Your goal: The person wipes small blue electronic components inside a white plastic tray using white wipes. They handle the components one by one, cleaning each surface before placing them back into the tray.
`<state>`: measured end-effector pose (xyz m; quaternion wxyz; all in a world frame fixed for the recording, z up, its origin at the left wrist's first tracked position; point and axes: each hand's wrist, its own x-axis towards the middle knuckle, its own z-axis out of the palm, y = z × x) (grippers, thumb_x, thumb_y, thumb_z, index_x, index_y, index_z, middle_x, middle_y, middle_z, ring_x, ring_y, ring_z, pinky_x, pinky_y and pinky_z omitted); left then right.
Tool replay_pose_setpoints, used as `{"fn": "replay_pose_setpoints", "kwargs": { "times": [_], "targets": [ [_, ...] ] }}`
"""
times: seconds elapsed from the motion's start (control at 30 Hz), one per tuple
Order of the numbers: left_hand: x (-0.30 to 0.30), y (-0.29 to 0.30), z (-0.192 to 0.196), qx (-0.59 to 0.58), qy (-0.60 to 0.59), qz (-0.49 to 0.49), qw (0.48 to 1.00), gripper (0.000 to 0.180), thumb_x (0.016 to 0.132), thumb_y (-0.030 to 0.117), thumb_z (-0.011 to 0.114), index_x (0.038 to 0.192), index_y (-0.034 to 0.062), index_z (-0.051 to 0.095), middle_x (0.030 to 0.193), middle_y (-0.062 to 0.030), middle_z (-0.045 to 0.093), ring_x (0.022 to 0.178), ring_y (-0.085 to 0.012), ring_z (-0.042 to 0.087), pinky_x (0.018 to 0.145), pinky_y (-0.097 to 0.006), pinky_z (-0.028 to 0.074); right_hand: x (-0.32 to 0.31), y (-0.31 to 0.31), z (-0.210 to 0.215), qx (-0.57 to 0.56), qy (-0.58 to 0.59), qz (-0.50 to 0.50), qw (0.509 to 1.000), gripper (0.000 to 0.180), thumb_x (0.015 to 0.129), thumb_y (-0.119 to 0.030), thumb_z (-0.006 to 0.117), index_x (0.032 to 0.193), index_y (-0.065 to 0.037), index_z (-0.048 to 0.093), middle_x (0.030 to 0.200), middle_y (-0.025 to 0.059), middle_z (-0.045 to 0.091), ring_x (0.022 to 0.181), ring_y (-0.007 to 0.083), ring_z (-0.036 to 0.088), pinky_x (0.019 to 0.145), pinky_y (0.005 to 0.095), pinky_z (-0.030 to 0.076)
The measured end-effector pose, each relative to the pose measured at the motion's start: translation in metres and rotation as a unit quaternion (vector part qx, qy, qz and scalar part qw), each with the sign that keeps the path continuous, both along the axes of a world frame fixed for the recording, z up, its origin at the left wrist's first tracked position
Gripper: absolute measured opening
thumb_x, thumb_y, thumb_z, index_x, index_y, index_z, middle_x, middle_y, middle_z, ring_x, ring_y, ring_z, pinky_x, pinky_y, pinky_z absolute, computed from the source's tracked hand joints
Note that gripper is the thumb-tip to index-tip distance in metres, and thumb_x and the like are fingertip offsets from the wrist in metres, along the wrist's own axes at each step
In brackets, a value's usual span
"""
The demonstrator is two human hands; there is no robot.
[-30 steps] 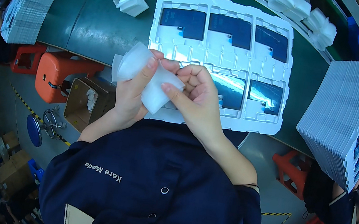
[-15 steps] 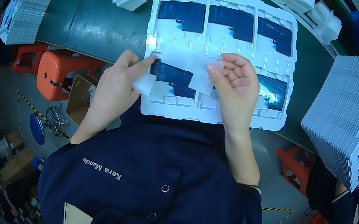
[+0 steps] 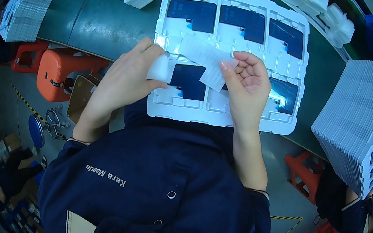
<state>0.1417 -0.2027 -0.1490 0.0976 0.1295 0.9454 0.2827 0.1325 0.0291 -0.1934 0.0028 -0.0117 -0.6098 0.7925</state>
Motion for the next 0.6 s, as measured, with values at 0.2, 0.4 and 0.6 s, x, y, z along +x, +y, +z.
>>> {"fn": "replay_pose_setpoints", "kwargs": {
  "times": [0.2, 0.4, 0.6],
  "targets": [
    [0.006, -0.031, 0.011, 0.125, 0.005, -0.109, 0.986, 0.026, 0.071, 0.009, 0.077, 0.089, -0.0013, 0.061, 0.086, -0.0138, 0.053, 0.075, -0.0319, 0.055, 0.066, -0.038, 0.044, 0.004, -0.004, 0.001, 0.104, 0.002, 0.067, 0.992, 0.024, 0.083, 0.005, 0.068, 0.105, 0.004, 0.06, 0.086, 0.0026, 0.061, 0.07, 0.0017, 0.053, 0.061, 0.0161, 0.045],
    [0.015, -0.044, 0.029, 0.208, -0.104, -0.157, 0.96, 0.032, 0.069, 0.015, 0.082, 0.085, -0.0032, 0.06, 0.082, -0.0077, 0.051, 0.075, -0.0216, 0.05, 0.066, -0.034, 0.042, 0.008, -0.021, 0.002, 0.413, 0.125, 0.068, 0.9, 0.033, 0.071, 0.0, 0.074, 0.102, -0.003, 0.065, 0.075, 0.006, 0.058, 0.055, 0.0126, 0.048, 0.052, 0.0249, 0.042],
    [0.009, -0.033, 0.01, 0.251, -0.136, -0.158, 0.945, 0.031, 0.071, 0.014, 0.082, 0.086, -0.003, 0.06, 0.09, -0.0083, 0.054, 0.079, -0.0222, 0.052, 0.071, -0.032, 0.042, 0.012, -0.021, 0.01, 0.395, 0.251, -0.031, 0.883, 0.035, 0.072, -0.002, 0.076, 0.105, -0.006, 0.065, 0.089, 0.0085, 0.062, 0.068, 0.0194, 0.057, 0.055, 0.0297, 0.045]
  ]
}}
